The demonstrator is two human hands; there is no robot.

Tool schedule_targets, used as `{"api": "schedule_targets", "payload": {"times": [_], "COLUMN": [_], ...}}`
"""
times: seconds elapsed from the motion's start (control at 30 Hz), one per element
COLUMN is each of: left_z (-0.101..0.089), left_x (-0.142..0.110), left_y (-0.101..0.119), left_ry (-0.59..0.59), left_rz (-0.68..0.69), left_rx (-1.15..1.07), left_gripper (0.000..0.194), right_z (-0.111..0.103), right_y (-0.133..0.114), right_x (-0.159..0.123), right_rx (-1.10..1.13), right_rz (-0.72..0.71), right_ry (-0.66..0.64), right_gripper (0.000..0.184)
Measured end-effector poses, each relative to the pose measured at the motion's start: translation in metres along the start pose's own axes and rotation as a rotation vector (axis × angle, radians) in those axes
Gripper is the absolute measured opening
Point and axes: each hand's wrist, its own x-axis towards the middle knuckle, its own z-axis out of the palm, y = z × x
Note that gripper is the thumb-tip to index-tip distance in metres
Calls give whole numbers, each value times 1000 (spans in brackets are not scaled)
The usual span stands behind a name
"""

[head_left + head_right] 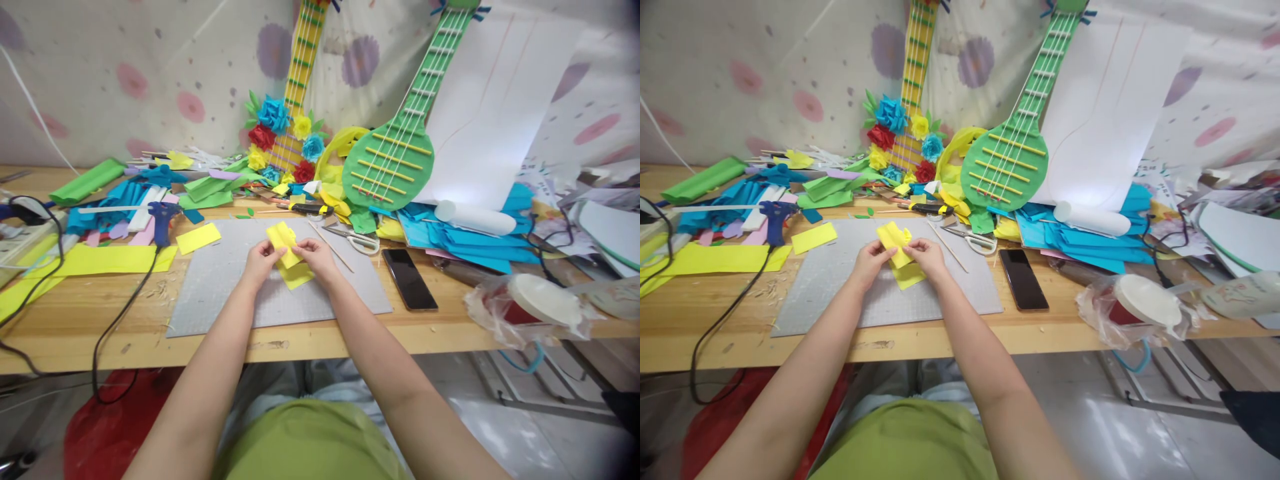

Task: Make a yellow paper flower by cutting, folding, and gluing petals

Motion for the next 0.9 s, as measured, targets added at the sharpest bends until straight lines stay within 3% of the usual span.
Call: {"api": "schedule_targets", "payload": {"times": [0.1, 0.27, 0.5, 0.7, 0.8, 0.9], "left_z": [2, 7, 8, 3, -1, -6], "left_x": [-1, -4, -4, -4, -3, -1], "left_y": [5, 11, 9, 12, 14, 13], "left_ry": [-35, -27, 59, 64, 99, 157], "left_rz": [-4, -183, -216, -252, -271, -275], "left_rx": [-157, -418, -438, -431, -426, -464], "left_gripper": [31, 34, 27, 22, 19, 19], "right_z": [6, 14, 15, 17, 10, -2], "right_y": [3, 7, 8, 9, 4, -11], "right_x": [-2, -2, 0, -1, -1, -3], "right_rx": [19, 0, -58, -195, -346, -719], "right_rz": [13, 14, 46, 65, 45, -24], "right_ry": [8, 27, 6, -37, -51, -12], "right_gripper": [32, 28, 23, 20, 20, 29]}}
